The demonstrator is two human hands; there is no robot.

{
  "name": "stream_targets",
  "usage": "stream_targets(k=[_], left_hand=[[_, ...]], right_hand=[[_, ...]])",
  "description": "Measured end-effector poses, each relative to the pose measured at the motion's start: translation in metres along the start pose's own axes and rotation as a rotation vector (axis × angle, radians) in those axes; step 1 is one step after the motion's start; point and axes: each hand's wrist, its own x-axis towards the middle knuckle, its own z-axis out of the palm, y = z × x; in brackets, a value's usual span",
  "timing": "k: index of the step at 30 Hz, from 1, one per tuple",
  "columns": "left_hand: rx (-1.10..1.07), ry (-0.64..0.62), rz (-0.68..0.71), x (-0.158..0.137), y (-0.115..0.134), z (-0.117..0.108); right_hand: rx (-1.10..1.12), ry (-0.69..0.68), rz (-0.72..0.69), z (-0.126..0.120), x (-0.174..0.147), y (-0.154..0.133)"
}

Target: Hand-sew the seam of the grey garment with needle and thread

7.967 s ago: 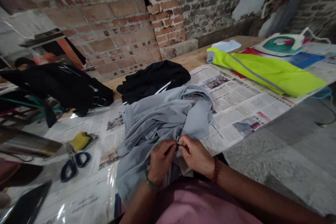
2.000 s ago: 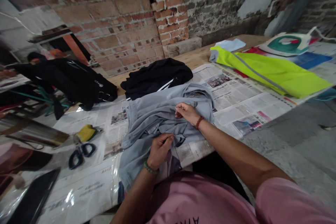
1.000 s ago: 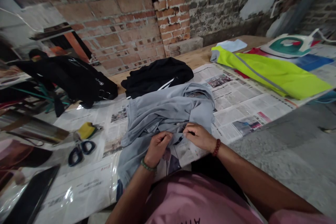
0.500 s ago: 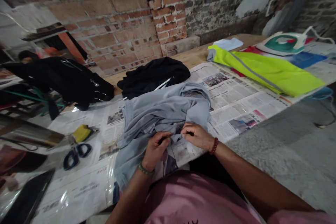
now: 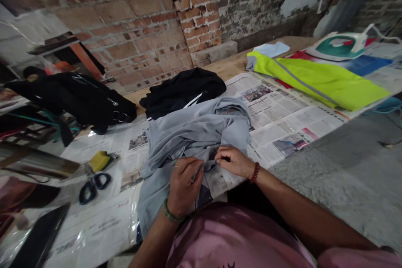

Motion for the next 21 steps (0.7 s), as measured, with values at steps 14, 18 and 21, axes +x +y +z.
stream_targets(k=[14, 18, 21], left_hand=[[0.255, -0.126, 0.068, 0.009, 0.01, 0.021], [0.14, -0.094, 0.011, 0.008, 0.01, 0.021], [0.027, -0.053, -0.058, 0.009, 0.013, 0.02]], right_hand=[[-0.015, 0.009, -0.005, 0.002, 0.0, 0.003], [-0.015, 0.008, -0.01, 0.002, 0.0, 0.004], [-0.028, -0.003, -0.008, 0.002, 0.0, 0.003]])
